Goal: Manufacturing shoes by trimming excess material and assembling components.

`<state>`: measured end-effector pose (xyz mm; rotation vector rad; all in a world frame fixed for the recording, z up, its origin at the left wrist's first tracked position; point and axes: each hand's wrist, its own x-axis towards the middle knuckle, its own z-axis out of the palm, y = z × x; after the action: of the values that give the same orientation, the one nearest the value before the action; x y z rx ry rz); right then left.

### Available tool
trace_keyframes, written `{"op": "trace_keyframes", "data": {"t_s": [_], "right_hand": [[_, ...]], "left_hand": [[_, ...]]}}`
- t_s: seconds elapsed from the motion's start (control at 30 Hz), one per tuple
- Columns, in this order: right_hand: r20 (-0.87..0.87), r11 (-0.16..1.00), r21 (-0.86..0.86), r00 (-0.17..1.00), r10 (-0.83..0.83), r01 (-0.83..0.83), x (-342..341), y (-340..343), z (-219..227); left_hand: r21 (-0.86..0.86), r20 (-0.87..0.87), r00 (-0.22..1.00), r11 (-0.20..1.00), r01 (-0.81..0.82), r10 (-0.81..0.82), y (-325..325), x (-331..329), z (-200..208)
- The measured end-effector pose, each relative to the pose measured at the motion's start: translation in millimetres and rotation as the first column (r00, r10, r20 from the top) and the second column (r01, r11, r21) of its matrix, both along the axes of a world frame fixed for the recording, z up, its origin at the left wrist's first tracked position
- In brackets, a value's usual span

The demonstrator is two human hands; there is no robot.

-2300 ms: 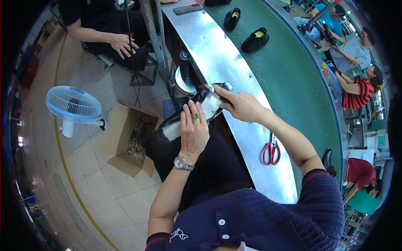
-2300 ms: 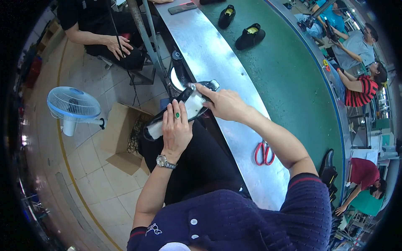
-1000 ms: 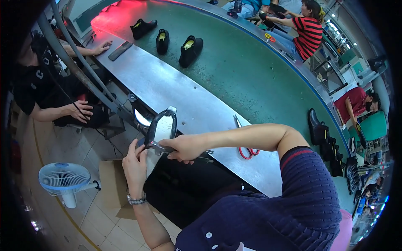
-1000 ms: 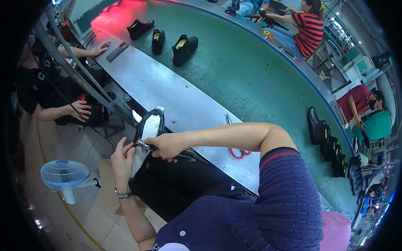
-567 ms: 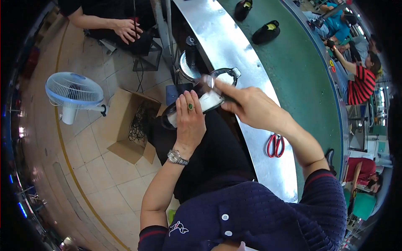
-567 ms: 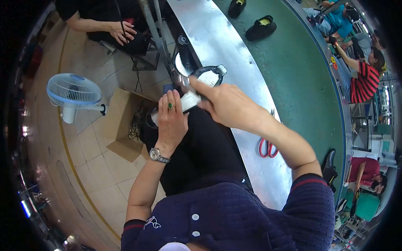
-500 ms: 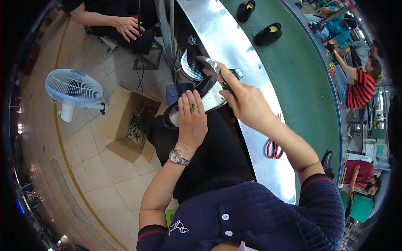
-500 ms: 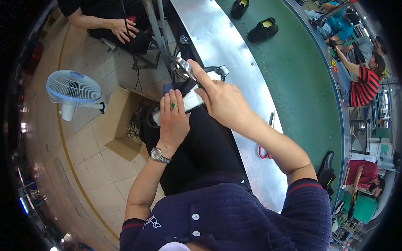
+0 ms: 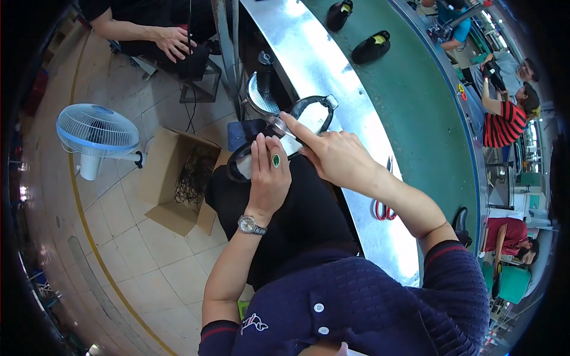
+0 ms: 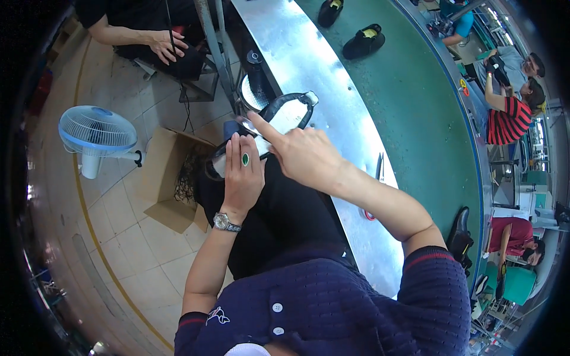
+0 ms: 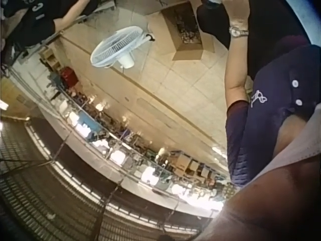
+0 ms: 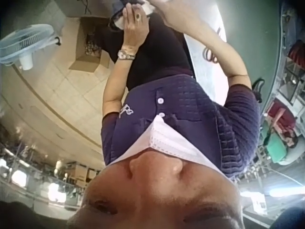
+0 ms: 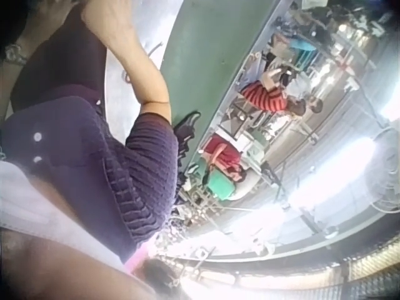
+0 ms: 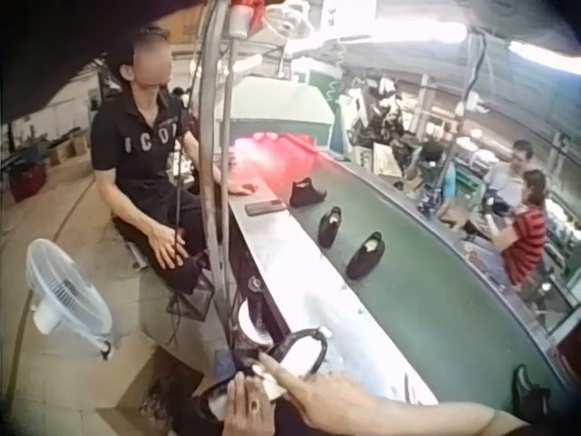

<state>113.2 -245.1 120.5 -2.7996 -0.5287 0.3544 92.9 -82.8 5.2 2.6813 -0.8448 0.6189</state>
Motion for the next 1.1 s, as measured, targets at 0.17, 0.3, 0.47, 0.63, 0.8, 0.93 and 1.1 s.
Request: {"op": "trace_keyframes", "data": {"t_s": [0.17,0.3,0.47,0.63,0.8,0.93,1.1], "right_hand": [[-0.053,0.987,-0.004,0.986,-0.159,0.159,-12,2,-27],[-0.033,0.999,0.027,0.999,-0.036,0.036,-9,-1,1],[0.061,0.990,0.071,0.990,-0.123,0.119,-23,9,-49],[0.085,0.998,0.056,0.996,-0.028,0.024,-8,-2,-38],[0.140,0.933,0.304,0.960,-0.241,0.190,-23,15,-15],[0.108,0.993,0.102,0.992,-0.071,0.060,-11,-1,-49],[0.181,0.961,0.241,0.966,-0.185,0.139,-23,19,-18]], "left_hand": [[-0.044,-0.007,0.999,0.998,0.034,-0.034,-11,4,5],[-0.259,-0.122,0.992,0.966,-0.023,-0.009,-9,-1,-8],[-0.229,-0.295,0.953,0.964,-0.138,0.066,-4,-1,19],[0.110,-0.211,0.976,0.993,-0.037,0.060,7,2,34],[0.057,-0.150,0.987,0.997,-0.046,0.054,8,-1,22],[0.072,-0.161,0.984,0.996,-0.060,0.071,8,2,16],[0.046,-0.064,0.995,0.997,-0.070,0.073,9,-2,14]]}}
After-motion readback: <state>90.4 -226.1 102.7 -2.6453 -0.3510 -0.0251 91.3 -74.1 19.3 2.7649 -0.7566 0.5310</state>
